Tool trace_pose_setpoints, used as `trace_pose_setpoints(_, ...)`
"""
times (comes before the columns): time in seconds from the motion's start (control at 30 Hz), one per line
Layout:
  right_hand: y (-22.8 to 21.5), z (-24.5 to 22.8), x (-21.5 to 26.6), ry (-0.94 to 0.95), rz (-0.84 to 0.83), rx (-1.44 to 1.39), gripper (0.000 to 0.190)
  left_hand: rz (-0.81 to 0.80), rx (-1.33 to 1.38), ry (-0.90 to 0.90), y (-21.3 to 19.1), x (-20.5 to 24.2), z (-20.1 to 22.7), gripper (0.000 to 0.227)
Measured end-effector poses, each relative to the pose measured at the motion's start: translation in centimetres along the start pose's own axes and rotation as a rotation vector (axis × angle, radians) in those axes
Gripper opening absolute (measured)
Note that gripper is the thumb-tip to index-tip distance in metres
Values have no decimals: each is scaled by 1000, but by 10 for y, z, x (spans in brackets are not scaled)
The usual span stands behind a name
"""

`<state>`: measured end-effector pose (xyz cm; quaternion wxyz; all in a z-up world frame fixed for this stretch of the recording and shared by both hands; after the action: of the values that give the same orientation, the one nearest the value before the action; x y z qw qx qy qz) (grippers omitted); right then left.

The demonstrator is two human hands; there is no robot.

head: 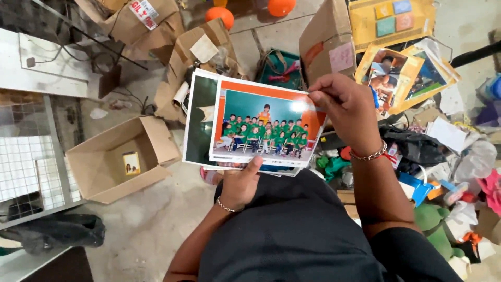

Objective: A person is sorting through a large stack of printed photographs, flipping through them one by one to examine the images.

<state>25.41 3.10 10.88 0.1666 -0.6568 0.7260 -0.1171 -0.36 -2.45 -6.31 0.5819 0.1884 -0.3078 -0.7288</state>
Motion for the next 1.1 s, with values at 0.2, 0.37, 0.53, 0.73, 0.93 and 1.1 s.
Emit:
trace_pose_setpoints(0.2, 1, 6, 2, -21, 14, 12, 8, 9, -11, 3, 0, -3, 6, 61)
trace_pose_setpoints(0.37, 1, 12, 1, -16, 15, -51, 9, 26, -9, 9, 31, -4, 24, 59)
trace_pose_setpoints(0.53, 3, -10, 5, -3, 4, -63, 15, 33, -7, 14, 53, -6, 44, 55)
trace_pose_setpoints(0.73, 2, -6, 2, 18, -61, -32, 25, 45, 10, -7, 51, -6, 41, 48)
trace_pose_setpoints(0.93, 5, -16, 1, 30, -130, -11, 18, 82, -27, 2, -3, -4, 4, 56)
trace_pose_setpoints(1.1, 5, -11, 3, -4, -120, -8, 16, 111, -39, 3, -34, 1, -18, 56)
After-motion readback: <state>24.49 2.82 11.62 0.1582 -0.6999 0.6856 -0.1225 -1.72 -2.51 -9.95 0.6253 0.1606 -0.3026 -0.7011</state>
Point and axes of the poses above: each hand's wrist, its own x-axis away from the middle knuckle, its own y-axis out of the palm, z = x × y, the point moved 2 cm from there along -x, towards the middle knuckle, and after that the axes turned 3 degrees about -x, right-handed, at the moved point
